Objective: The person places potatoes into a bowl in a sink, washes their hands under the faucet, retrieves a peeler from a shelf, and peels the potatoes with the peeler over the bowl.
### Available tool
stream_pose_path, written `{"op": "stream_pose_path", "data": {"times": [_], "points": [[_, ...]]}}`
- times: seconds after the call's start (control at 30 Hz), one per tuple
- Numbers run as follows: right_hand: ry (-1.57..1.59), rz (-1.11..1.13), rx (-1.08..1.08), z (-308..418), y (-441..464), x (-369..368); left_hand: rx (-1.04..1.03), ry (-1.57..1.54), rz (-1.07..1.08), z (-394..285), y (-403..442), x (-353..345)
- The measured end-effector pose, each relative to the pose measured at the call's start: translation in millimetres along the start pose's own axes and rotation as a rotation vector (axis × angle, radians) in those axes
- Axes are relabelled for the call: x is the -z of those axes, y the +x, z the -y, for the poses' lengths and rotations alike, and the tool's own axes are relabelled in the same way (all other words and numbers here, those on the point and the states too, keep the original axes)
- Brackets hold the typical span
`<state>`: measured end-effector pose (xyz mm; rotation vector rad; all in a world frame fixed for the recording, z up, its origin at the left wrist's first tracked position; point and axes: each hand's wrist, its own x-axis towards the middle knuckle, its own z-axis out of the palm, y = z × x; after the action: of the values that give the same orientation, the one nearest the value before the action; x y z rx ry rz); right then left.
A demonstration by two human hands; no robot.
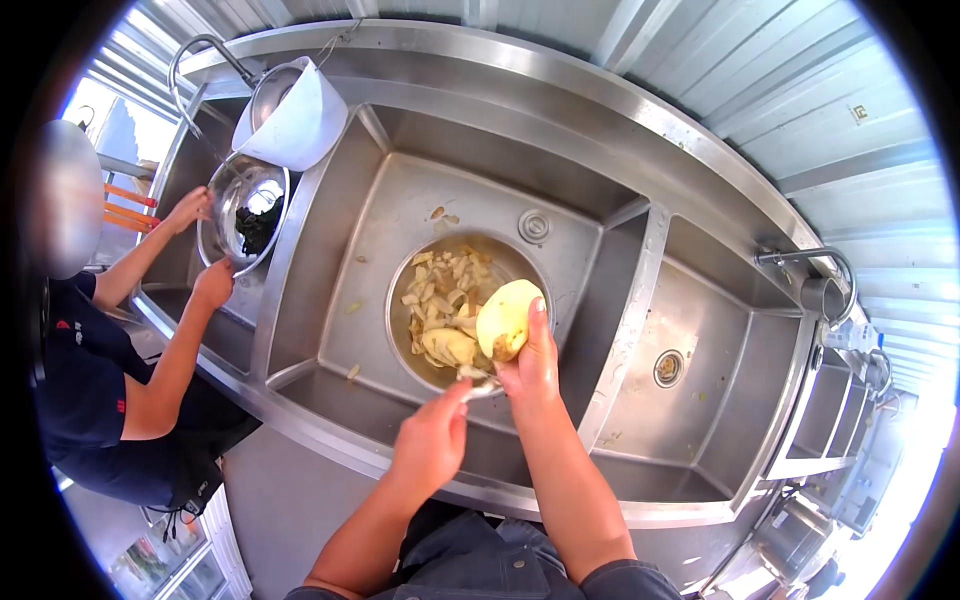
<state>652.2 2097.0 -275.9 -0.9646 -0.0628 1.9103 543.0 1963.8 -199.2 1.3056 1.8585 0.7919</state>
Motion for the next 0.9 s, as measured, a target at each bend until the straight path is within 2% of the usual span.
{"op": "stream_pose_path", "data": {"times": [0.1,0.2,0.3,0.37,0.47,0.53,0.6,0.67,0.77,0.83,0.9], "points": [[-0.012,0.093,-0.077,9.9,-5.4,-2.5,-0.098,-0.043,-0.148,0.3,19.9,22.9],[-0.050,0.163,-0.163,12.1,-6.3,-0.3,-0.009,-0.038,-0.079,-17.0,43.7,36.4],[-0.162,0.229,-0.145,11.9,-11.2,3.9,0.002,-0.019,0.007,-23.3,67.6,38.6],[-0.206,0.197,-0.101,9.3,-8.8,7.1,0.015,0.018,0.059,-25.9,68.0,33.5],[-0.215,0.137,-0.026,16.0,-2.2,10.3,0.035,-0.003,0.086,-18.7,35.4,12.1],[-0.183,0.114,-0.001,21.0,3.0,9.2,-0.060,-0.060,0.201,-4.7,4.6,-9.6],[-0.182,0.181,0.019,24.2,2.8,5.8,-0.027,-0.033,0.191,-9.9,9.2,4.0],[-0.208,0.218,0.006,25.3,-0.2,12.0,-0.020,-0.046,-0.014,-18.3,32.5,26.5],[-0.221,0.314,-0.015,20.6,-7.5,11.9,-0.014,-0.009,0.030,-31.2,68.6,39.1],[-0.248,0.281,-0.009,19.2,-11.7,8.8,-0.006,0.013,0.102,-36.0,68.3,31.2],[-0.301,0.259,-0.001,16.5,-14.5,11.0,-0.011,-0.016,0.074,-28.2,53.2,22.7]]}}
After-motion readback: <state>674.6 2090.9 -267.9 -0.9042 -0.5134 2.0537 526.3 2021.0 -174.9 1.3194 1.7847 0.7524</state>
